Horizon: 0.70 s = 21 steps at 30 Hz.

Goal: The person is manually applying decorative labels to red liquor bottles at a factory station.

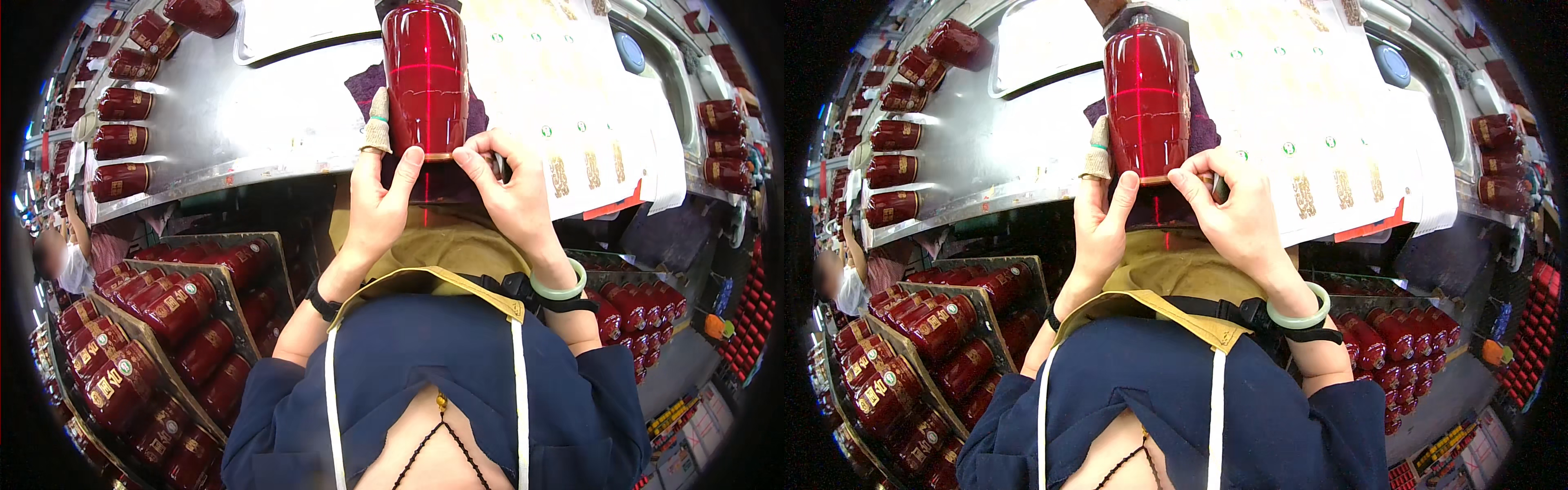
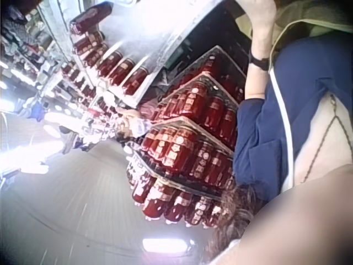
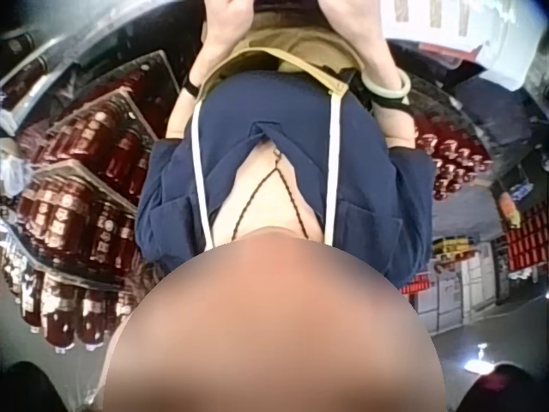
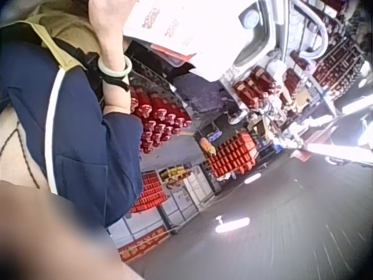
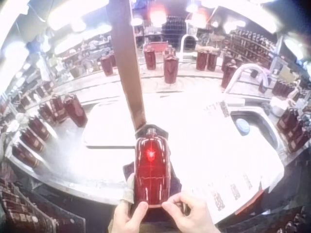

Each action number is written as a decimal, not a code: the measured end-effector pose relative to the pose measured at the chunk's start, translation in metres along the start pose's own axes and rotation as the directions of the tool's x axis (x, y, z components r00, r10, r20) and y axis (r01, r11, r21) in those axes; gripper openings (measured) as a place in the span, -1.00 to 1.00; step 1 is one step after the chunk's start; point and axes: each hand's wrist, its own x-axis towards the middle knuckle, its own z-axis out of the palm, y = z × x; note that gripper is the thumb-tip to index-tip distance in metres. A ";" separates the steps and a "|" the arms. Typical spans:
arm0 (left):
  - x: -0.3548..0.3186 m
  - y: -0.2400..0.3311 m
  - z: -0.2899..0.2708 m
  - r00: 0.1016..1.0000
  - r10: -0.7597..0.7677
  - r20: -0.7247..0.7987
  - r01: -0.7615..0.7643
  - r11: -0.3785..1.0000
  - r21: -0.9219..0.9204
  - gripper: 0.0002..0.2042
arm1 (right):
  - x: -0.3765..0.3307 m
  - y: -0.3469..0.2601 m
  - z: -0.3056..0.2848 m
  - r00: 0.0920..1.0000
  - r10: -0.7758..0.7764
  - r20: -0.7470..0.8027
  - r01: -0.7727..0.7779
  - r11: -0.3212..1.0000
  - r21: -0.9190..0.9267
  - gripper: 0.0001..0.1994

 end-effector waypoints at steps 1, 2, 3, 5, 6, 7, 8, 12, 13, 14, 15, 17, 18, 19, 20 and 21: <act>0.000 0.000 0.000 1.000 -0.002 -0.002 0.002 1.000 0.008 -0.37 | 0.000 -0.001 0.000 1.000 -0.017 -0.004 0.017 1.000 -0.022 -0.84; 0.001 0.000 0.000 1.000 0.005 -0.001 -0.005 1.000 0.012 -0.37 | 0.000 -0.001 0.000 1.000 -0.023 -0.016 0.022 0.998 -0.052 -0.84; 0.001 0.000 0.001 1.000 0.010 -0.007 -0.010 1.000 0.012 -0.37 | 0.000 -0.002 0.001 0.999 -0.034 -0.007 0.034 0.998 -0.044 -0.84; 0.001 -0.001 0.002 1.000 0.014 -0.013 -0.014 1.000 0.012 -0.38 | 0.000 -0.004 0.001 0.995 -0.095 -0.037 0.091 0.991 -0.096 -0.84; 0.001 -0.002 0.003 0.999 0.033 -0.041 -0.032 0.999 0.032 -0.37 | 0.000 -0.005 0.001 0.994 -0.100 -0.040 0.096 0.991 -0.092 -0.84; 0.001 -0.003 0.003 0.997 0.047 -0.066 -0.043 0.997 0.060 -0.37 | 0.000 -0.006 0.001 0.995 -0.090 -0.035 0.085 0.988 -0.127 -0.84; 0.001 -0.003 0.003 0.996 0.055 -0.068 -0.051 0.997 0.054 -0.37 | 0.000 -0.007 0.001 0.996 -0.081 -0.037 0.074 0.984 -0.165 -0.84; -0.002 -0.006 -0.004 0.997 0.015 -0.074 -0.016 1.000 -0.005 -0.39 | 0.000 -0.010 0.000 0.993 -0.112 -0.035 0.103 0.978 -0.182 -0.84; -0.002 -0.006 -0.006 0.996 0.020 -0.090 -0.020 1.000 -0.005 -0.40 | 0.000 -0.011 0.000 0.995 -0.097 -0.035 0.090 0.980 -0.178 -0.84; -0.003 -0.005 -0.009 0.990 0.089 -0.110 -0.072 0.986 0.148 -0.42 | 0.000 -0.011 0.000 0.996 -0.083 -0.034 0.076 0.982 -0.173 -0.84; -0.004 -0.005 -0.013 0.987 0.109 -0.118 -0.092 0.986 0.136 -0.42 | 0.001 -0.012 0.000 0.996 -0.085 -0.034 0.078 0.982 -0.174 -0.84; -0.007 -0.003 -0.018 0.909 0.411 -0.063 -0.330 0.807 0.490 -0.46 | 0.001 -0.012 0.000 0.998 -0.059 -0.021 0.055 0.986 -0.160 -0.84; -0.012 -0.002 -0.015 0.875 0.471 -0.107 -0.363 0.787 0.499 -0.52 | 0.002 -0.013 0.000 0.998 -0.067 -0.020 0.063 0.986 -0.153 -0.84; -0.012 -0.004 -0.014 0.895 0.428 -0.128 -0.314 0.807 0.501 -0.52 | 0.002 -0.013 0.000 0.997 -0.073 -0.022 0.069 0.984 -0.162 -0.83; -0.011 -0.005 -0.013 0.829 0.560 -0.003 -0.447 0.664 0.599 -0.55 | 0.002 -0.013 0.000 0.997 -0.077 -0.029 0.071 0.983 -0.172 -0.83; -0.009 -0.007 -0.012 0.753 0.644 0.133 -0.548 0.504 0.668 -0.59 | 0.002 -0.013 0.000 0.997 -0.079 -0.024 0.074 0.983 -0.168 -0.83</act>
